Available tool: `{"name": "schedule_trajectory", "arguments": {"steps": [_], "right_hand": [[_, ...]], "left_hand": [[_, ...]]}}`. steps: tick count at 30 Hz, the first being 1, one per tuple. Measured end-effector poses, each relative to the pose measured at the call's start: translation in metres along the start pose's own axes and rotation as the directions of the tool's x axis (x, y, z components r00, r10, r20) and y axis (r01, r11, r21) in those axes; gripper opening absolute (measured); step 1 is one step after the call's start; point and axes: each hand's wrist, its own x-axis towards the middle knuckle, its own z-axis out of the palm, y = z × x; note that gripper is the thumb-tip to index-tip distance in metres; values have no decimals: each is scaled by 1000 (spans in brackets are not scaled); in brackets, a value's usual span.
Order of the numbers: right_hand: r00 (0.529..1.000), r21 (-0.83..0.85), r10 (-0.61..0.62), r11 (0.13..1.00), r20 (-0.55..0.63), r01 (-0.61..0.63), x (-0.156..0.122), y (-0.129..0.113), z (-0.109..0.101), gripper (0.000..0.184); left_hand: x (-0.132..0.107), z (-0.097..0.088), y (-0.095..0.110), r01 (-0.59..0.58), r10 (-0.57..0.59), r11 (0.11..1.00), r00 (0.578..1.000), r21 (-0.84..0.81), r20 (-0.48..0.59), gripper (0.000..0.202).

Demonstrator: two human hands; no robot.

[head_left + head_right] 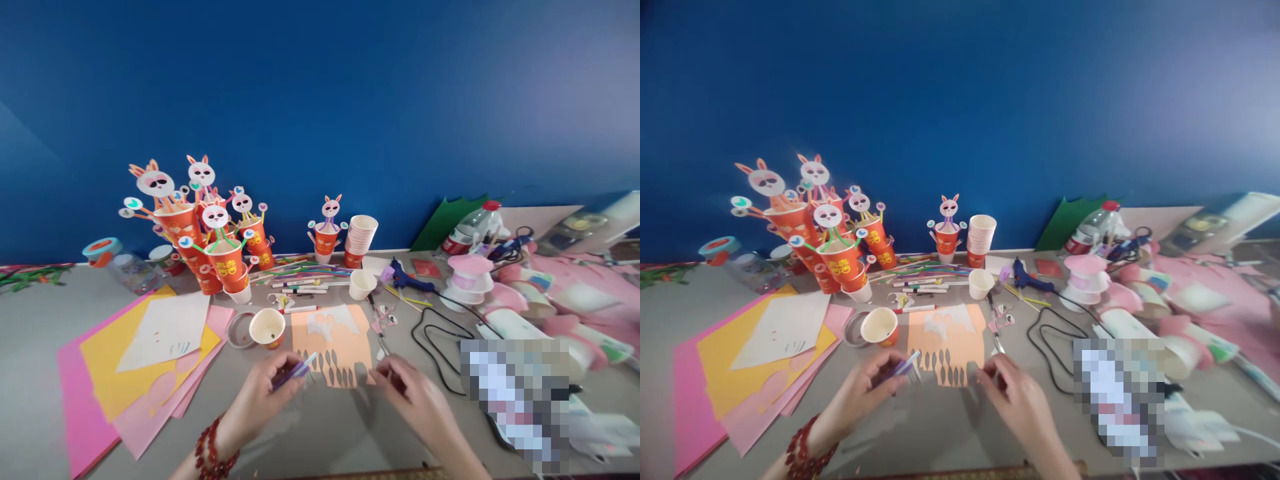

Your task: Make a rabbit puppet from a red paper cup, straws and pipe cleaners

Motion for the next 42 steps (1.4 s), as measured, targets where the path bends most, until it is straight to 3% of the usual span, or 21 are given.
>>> {"name": "schedule_trajectory", "arguments": {"steps": [4,9,14,18,22,25,30,34,36,39,42], "right_hand": [[990,-240,128,961,-54,-138,-35,41,-10,19],[982,-304,180,934,-51,-187,-45,48,-7,18],[984,-277,178,944,-30,-179,-44,58,-8,16],[980,-262,197,944,-39,-200,-46,69,-9,20],[961,-282,275,923,12,-261,-46,69,-17,21],[947,-176,317,936,44,-305,-44,69,-32,21],[950,118,256,953,179,-279,-45,74,-56,27],[943,379,261,868,206,-322,-43,60,-51,39],[925,494,233,791,300,-360,-40,43,-36,44],[844,621,24,666,537,-414,-32,8,-9,59],[765,691,-153,566,625,-451,-23,-29,13,69]], "left_hand": [[4,0,-1,-36,36,999,999,25,-1,14],[11,2,2,-165,165,982,986,87,10,9],[8,-1,4,-132,133,988,991,77,-7,12],[5,1,4,-42,39,991,999,-128,-27,18],[6,2,5,-48,38,943,999,-330,-37,20],[6,2,4,-45,22,923,998,-381,-64,21],[8,1,-1,-45,10,894,997,-446,-81,23],[10,4,-1,-89,41,861,993,-500,-107,22],[12,5,1,-109,45,841,990,-530,-133,21],[13,7,2,-132,22,806,981,-577,-193,17],[15,11,3,-164,-9,748,966,-643,-257,15]]}}
